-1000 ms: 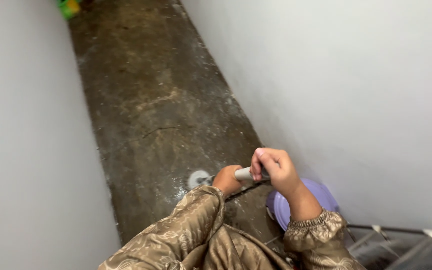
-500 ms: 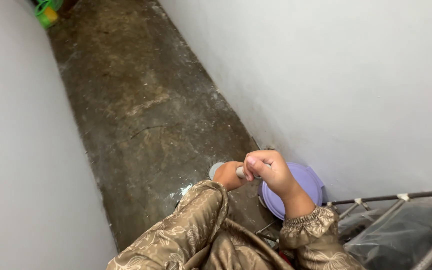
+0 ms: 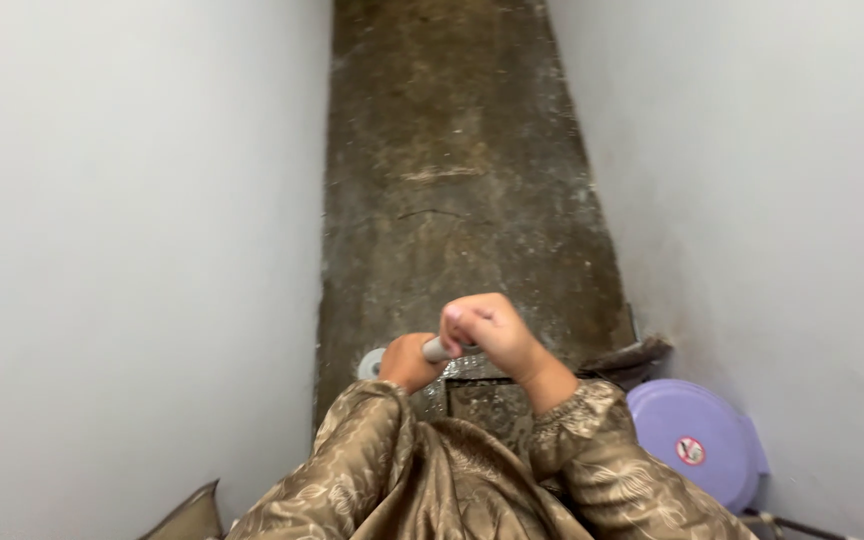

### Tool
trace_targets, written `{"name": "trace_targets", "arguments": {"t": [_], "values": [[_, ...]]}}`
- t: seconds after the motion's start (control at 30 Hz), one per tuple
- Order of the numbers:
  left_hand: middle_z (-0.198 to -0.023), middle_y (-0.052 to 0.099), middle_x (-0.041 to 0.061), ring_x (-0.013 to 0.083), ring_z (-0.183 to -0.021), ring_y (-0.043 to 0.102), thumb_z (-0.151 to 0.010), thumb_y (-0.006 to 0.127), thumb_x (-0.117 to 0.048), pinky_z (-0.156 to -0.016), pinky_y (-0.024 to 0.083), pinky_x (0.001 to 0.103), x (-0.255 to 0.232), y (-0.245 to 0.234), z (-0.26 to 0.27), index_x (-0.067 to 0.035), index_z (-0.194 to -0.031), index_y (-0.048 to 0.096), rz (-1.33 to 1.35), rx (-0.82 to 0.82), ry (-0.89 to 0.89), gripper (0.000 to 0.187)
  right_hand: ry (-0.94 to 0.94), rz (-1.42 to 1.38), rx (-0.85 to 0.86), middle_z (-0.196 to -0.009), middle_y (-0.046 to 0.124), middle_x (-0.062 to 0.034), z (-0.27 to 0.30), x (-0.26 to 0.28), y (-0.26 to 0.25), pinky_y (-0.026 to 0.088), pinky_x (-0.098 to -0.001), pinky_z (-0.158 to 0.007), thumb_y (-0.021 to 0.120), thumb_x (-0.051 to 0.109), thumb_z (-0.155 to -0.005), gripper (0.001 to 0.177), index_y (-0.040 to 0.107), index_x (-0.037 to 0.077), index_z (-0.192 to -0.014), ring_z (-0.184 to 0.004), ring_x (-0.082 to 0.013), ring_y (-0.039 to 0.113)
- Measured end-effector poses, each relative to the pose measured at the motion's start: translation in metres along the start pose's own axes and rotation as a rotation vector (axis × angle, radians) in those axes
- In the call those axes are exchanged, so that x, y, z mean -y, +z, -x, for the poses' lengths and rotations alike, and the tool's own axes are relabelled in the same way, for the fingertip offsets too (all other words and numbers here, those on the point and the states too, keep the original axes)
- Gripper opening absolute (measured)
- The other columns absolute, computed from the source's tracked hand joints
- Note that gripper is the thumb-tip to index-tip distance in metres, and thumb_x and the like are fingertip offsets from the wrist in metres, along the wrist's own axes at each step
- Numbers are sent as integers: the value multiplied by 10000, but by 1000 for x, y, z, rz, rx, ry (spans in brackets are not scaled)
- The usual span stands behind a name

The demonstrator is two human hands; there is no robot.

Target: Mopping the concrete floor of a hallway using a spin mop.

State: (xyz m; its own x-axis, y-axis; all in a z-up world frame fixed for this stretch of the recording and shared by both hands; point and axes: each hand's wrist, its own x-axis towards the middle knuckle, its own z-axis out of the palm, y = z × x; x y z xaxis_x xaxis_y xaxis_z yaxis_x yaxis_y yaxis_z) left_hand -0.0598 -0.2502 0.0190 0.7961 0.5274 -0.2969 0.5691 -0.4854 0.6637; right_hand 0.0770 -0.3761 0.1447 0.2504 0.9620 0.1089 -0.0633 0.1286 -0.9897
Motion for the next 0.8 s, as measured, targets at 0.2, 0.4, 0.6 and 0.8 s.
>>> {"name": "trace_targets", "arguments": {"t": [0.2, 0.4, 0.6, 0.8], "values": [[-920, 769, 82, 268, -872, 718, -777, 800, -273, -773, 530, 401, 91, -19, 44, -143, -913, 749, 139, -15, -188, 195, 27, -94, 176, -667, 624, -31, -24, -33, 81, 461, -272, -634, 530, 232, -1032, 410, 589, 32, -680, -661, -107, 546], [-862, 745, 87, 187, -815, 677, -847, 752, -187, -752, 543, 359, 150, -11, 53, -74, -941, 717, 419, -141, -56, 151, 61, -132, 145, -640, 616, -44, -43, -33, 132, 450, -266, -575, 516, 246, -1013, 411, 580, 29, -669, -614, -117, 561], [-923, 755, 64, 156, -874, 693, -817, 701, -119, -789, 552, 333, 200, 2, 56, -63, -1020, 711, 417, -210, -8, 211, -30, -77, 53, -624, 559, -45, -44, -34, 184, 436, -275, -584, 524, 235, -1014, 419, 510, 40, -644, -615, -129, 560], [-934, 738, 59, 144, -854, 674, -850, 770, -159, -782, 534, 322, 200, -21, 106, -63, -1036, 693, 397, -178, -11, 223, -47, -14, 14, -615, 587, -56, -19, -30, 239, 425, -275, -586, 518, 226, -1003, 420, 510, 40, -628, -602, -128, 538]]}}
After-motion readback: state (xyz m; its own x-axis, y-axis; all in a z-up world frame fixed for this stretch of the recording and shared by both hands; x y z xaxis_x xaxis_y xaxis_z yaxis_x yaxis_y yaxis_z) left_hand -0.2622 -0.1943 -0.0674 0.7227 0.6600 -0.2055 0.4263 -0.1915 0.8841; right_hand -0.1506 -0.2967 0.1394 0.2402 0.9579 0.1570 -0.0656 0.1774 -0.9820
